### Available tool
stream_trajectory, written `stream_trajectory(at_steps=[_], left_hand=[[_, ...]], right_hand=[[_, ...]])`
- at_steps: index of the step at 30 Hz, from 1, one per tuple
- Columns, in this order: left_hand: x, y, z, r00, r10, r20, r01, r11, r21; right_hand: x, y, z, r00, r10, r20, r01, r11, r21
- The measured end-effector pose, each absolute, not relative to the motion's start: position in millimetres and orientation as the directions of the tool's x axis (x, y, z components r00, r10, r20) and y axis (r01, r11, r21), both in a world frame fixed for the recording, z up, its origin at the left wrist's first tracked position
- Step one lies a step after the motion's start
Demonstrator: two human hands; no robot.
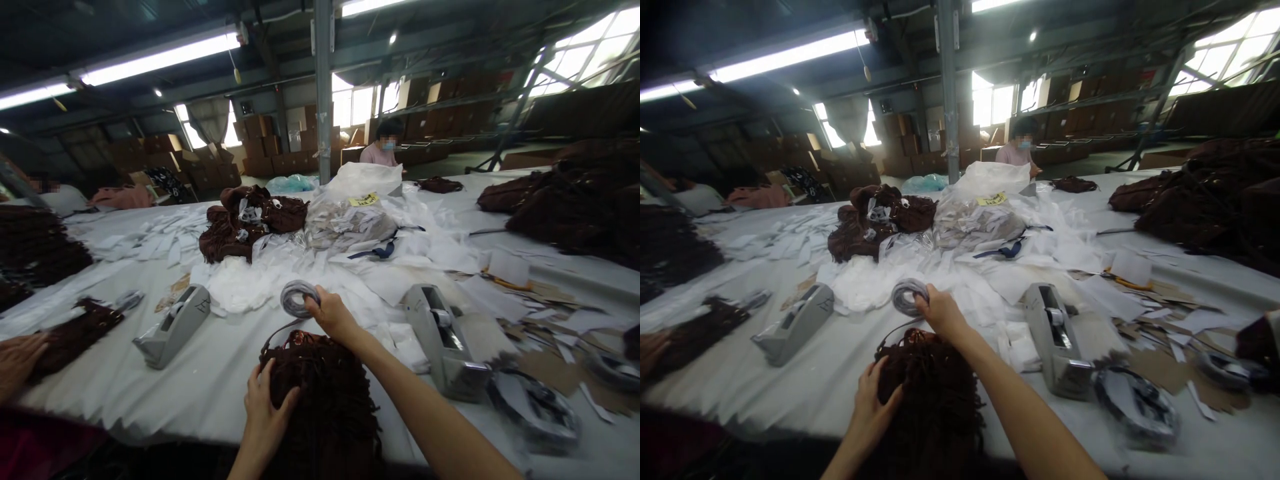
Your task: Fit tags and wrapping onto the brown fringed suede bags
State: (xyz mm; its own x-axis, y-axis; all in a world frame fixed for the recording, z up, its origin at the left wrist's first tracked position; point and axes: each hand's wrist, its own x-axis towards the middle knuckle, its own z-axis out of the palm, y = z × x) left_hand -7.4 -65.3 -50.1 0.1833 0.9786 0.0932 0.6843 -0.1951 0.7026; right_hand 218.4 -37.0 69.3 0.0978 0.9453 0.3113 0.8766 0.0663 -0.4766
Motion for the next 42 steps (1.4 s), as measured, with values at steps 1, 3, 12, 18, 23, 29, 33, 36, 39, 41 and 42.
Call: stream_trajectory(at_steps=[1,3,12,18,23,29,33,36,39,41,42], left_hand=[[-5.9,-63.4,-37.7,0.171,0.975,0.140,0.661,-0.218,0.718],[-3.8,-55.2,-1.4,0.113,0.956,0.270,0.608,-0.282,0.743],[31.3,-18.2,102.0,0.724,0.646,-0.242,0.373,-0.071,0.925],[29.6,-36.2,88.8,0.750,0.592,-0.294,0.396,-0.047,0.917],[37.3,-46.8,74.5,0.785,0.614,-0.088,0.179,-0.089,0.980],[42.0,-36.4,33.9,0.722,0.649,-0.243,0.140,0.206,0.968],[44.6,-31.8,33.7,0.696,0.679,-0.234,0.066,0.263,0.962],[48.7,-35.6,34.7,0.705,0.666,-0.246,0.120,0.230,0.966],[49.4,-45.9,23.9,0.689,0.682,-0.243,0.150,0.194,0.969],[46.9,-53.0,10.4,0.643,0.722,-0.256,0.149,0.210,0.966],[45.3,-55.7,2.7,0.610,0.746,-0.268,0.145,0.228,0.963]], right_hand=[[218.1,-36.8,71.6,0.036,0.961,0.274,0.913,0.080,-0.400],[216.4,-40.5,71.7,-0.045,0.973,0.228,0.941,0.118,-0.317],[211.9,-65.4,55.2,-0.354,0.915,0.195,0.923,0.375,-0.084],[218.2,-82.2,47.1,-0.459,0.869,0.183,0.881,0.472,-0.035],[225.3,-84.6,26.1,-0.485,0.833,0.265,0.849,0.522,-0.086],[260.5,-88.3,13.6,-0.229,0.862,0.453,0.838,0.411,-0.358],[274.9,-98.3,34.1,0.155,0.813,0.561,0.785,0.244,-0.570],[248.8,-104.9,42.3,0.098,0.818,0.567,0.805,0.270,-0.528],[205.6,-106.3,28.7,-0.004,0.876,0.482,0.889,0.224,-0.399],[184.5,-103.5,10.6,0.056,0.880,0.472,0.927,0.130,-0.352],[178.6,-101.5,0.9,0.059,0.875,0.480,0.937,0.117,-0.329]])
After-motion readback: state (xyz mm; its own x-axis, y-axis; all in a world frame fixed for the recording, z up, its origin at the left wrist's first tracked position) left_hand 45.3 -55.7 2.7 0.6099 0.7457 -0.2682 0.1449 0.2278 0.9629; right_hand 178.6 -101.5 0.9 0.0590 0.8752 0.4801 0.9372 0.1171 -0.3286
